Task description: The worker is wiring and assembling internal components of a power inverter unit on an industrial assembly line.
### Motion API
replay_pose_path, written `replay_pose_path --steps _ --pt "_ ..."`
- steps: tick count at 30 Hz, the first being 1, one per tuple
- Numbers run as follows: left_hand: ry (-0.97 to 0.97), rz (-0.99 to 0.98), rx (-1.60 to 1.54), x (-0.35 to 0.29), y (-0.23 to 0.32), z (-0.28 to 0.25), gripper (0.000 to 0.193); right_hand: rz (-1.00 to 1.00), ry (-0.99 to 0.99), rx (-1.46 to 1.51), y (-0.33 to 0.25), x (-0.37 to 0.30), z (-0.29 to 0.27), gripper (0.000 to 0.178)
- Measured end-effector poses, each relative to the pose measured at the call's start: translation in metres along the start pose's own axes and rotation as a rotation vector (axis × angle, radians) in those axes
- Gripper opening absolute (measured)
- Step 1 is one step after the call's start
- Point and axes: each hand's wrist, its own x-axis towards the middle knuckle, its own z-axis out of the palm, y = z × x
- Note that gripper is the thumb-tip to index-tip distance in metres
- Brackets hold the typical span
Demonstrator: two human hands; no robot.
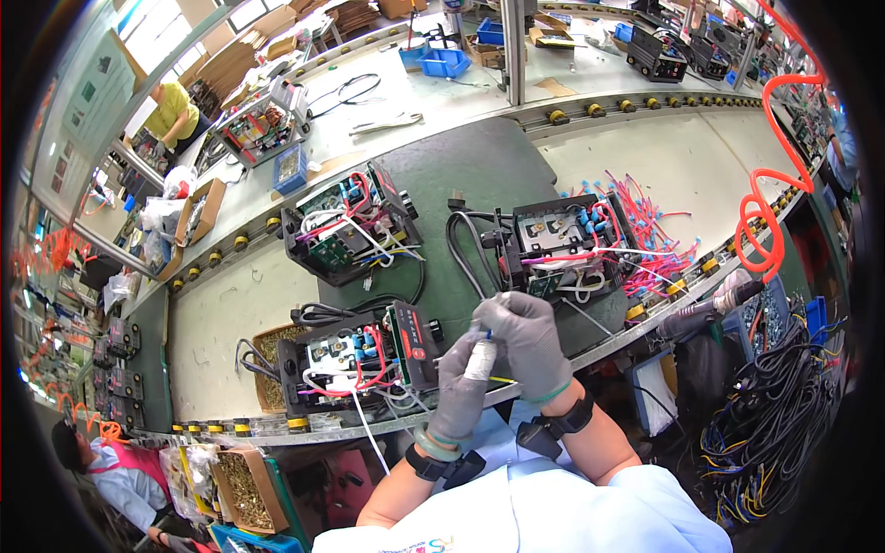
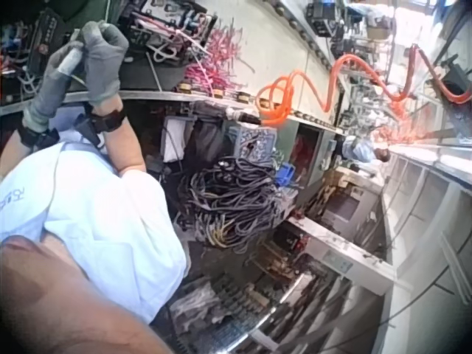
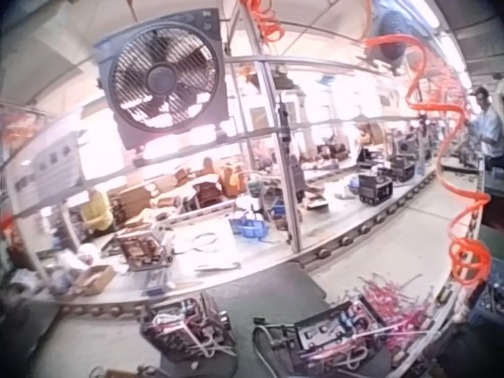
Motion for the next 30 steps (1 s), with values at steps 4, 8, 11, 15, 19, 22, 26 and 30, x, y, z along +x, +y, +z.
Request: replay_pose_path --steps 4,8,11,15,19,22,26,30 --pt "-0.145 0.042 0.146 0.004 0.007 0.0 0.032 0.061 0.075 -0.02 -0.014 -0.005 -0.003 0.016" --pt "-0.167 0.096 0.039 0.005 0.004 -0.003 0.036 0.058 -0.232 -0.151 -0.029 0.002 -0.014 0.017" --pt "-0.262 0.06 0.143 0.007 0.004 -0.011 0.037 0.035 -0.358 -0.389 -0.034 0.005 -0.014 0.024" --pt "-0.258 0.028 0.205 0.008 0.011 -0.005 0.035 0.058 -0.422 -0.447 -0.034 0.009 -0.014 0.028" --pt "-0.152 0.306 0.395 0.005 0.006 -0.002 0.031 -0.014 -0.347 -0.345 -0.032 0.001 -0.017 0.026" --pt "-0.063 0.361 0.367 0.002 -0.009 -0.006 0.027 -0.035 -0.317 -0.282 -0.028 -0.001 -0.014 0.025" --pt "-0.056 0.233 0.256 0.002 0.008 0.005 0.026 -0.016 -0.286 -0.302 -0.03 -0.004 -0.006 0.024" --pt "0.035 0.322 0.321 0.005 -0.005 0.004 0.026 0.031 -0.282 -0.264 -0.023 -0.005 -0.005 0.023"
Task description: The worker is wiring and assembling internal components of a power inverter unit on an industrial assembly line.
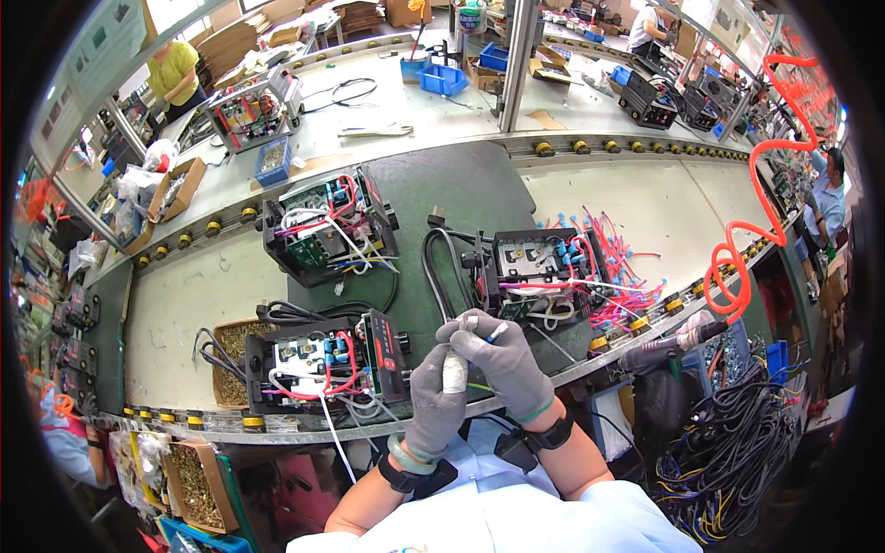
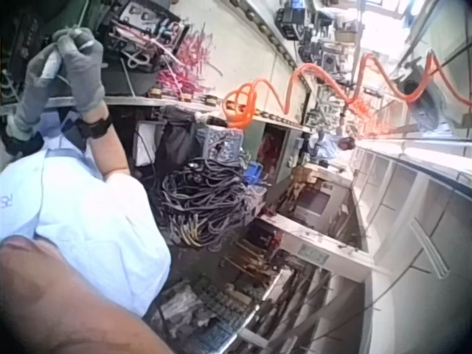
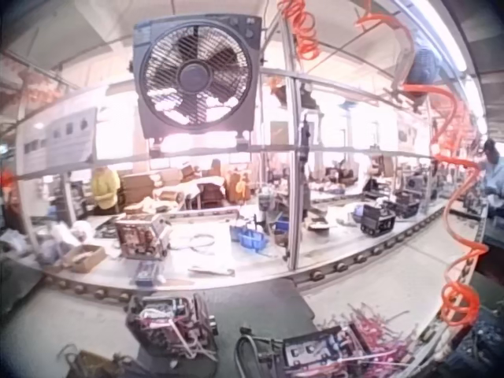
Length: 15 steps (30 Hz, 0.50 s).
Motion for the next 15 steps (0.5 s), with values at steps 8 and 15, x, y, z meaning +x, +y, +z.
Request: replay_pose_path --steps 8,15 --pt "0.039 0.225 0.307 0.004 -0.004 0.001 0.027 -0.035 0.124 0.13 0.001 -0.006 0.009 0.014" --pt "-0.033 0.182 0.326 0.002 -0.003 0.001 0.018 -0.18 0.259 0.102 0.01 -0.003 0.014 0.017"
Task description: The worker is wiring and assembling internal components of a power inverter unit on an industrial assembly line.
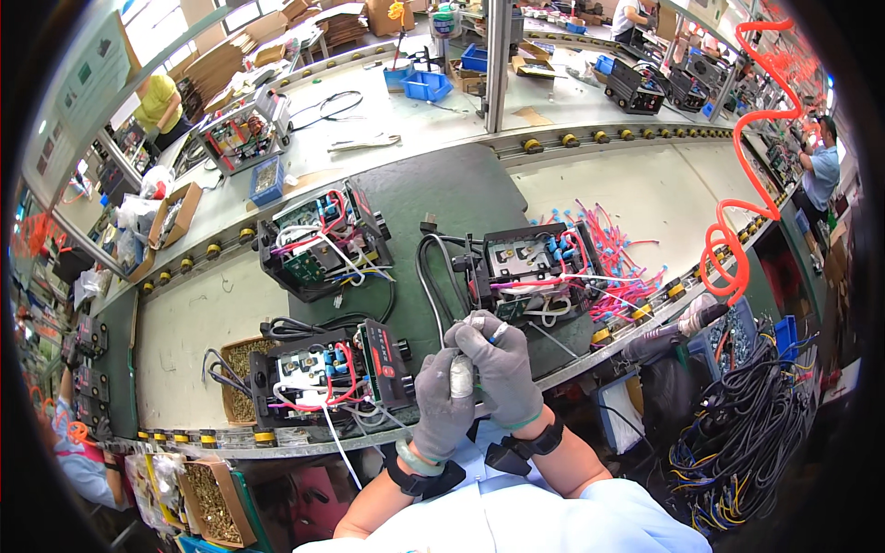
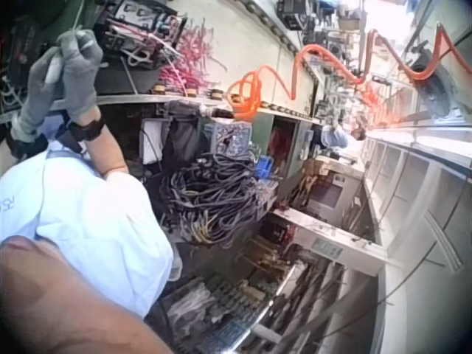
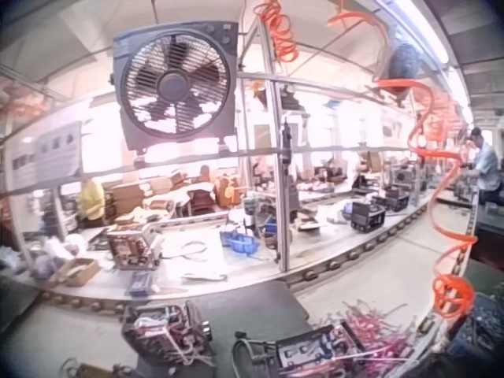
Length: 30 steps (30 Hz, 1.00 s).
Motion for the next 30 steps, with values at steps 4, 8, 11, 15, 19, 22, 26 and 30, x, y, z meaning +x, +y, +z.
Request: replay_pose_path --steps 4,8,11,15,19,22,26,30 --pt "0.004 -0.064 -0.096 -0.001 0.012 0.001 0.018 0.091 -0.01 0.057 -0.004 0.002 -0.001 0.017" --pt "0.05 -0.171 -0.306 -0.003 0.019 0.0 0.023 0.164 -0.188 -0.036 -0.006 0.009 -0.013 0.018" --pt "0.052 -0.083 -0.205 -0.005 0.002 -0.003 0.023 0.166 -0.216 -0.057 -0.016 0.01 -0.013 0.022" --pt "0.049 -0.049 -0.184 -0.001 0.008 -0.005 0.021 0.063 -0.242 -0.072 -0.027 0.008 -0.013 0.023" --pt "0.011 0.063 -0.059 0.0 0.009 -0.005 0.02 0.023 -0.111 -0.104 -0.024 0.002 -0.006 0.017" --pt "0.015 0.177 0.052 -0.006 0.004 -0.002 0.019 0.086 -0.015 -0.019 -0.017 0.0 -0.005 0.012" --pt "-0.007 0.04 -0.016 -0.015 -0.001 0.0 0.019 0.149 0.07 -0.078 -0.012 0.002 -0.003 0.008" --pt "0.079 -0.029 -0.17 -0.017 -0.007 0.001 0.019 0.111 -0.113 -0.133 -0.015 0.004 -0.011 0.011"
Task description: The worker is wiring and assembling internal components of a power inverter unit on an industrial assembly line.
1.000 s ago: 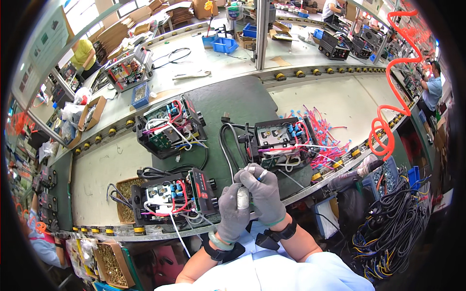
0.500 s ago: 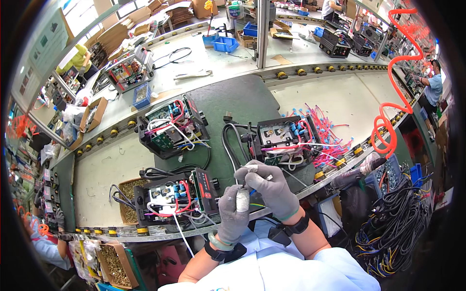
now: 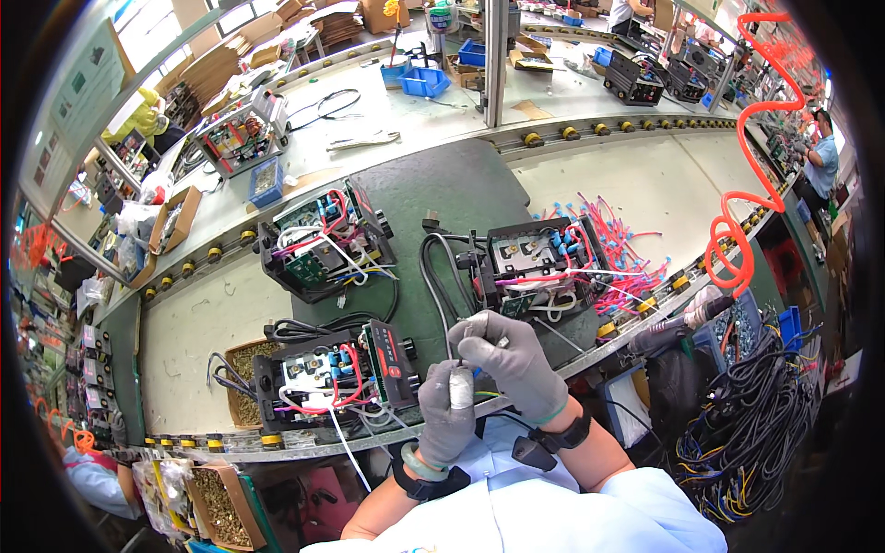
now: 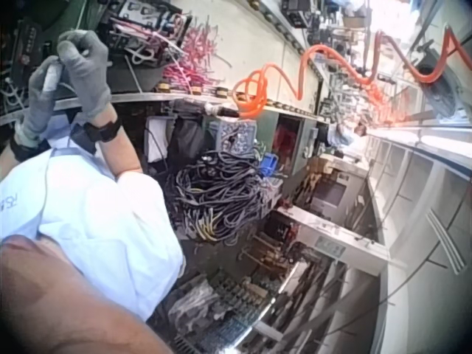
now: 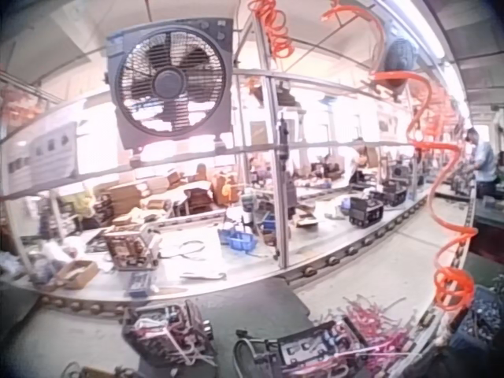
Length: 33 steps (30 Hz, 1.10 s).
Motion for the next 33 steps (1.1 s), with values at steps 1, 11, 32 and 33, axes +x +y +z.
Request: replay_pose_path --steps 1,11,32,33 --pt "0.005 -0.001 0.001 0.001 0.002 0.0 0.019 -0.04 -0.033 -0.033 0.001 0.001 -0.002 0.012" --pt "-0.083 -0.009 0.194 -0.009 -0.006 0.003 0.015 -0.082 0.161 0.333 -0.021 0.016 -0.014 0.024" --pt "-0.535 0.1 0.398 0.051 0.071 -0.024 0.029 -0.655 -0.145 -0.448 -0.018 0.013 -0.042 0.046" --pt "-0.56 -0.066 0.308 0.05 0.074 -0.025 0.03 -0.734 -0.246 -0.403 -0.019 0.016 -0.04 0.031"
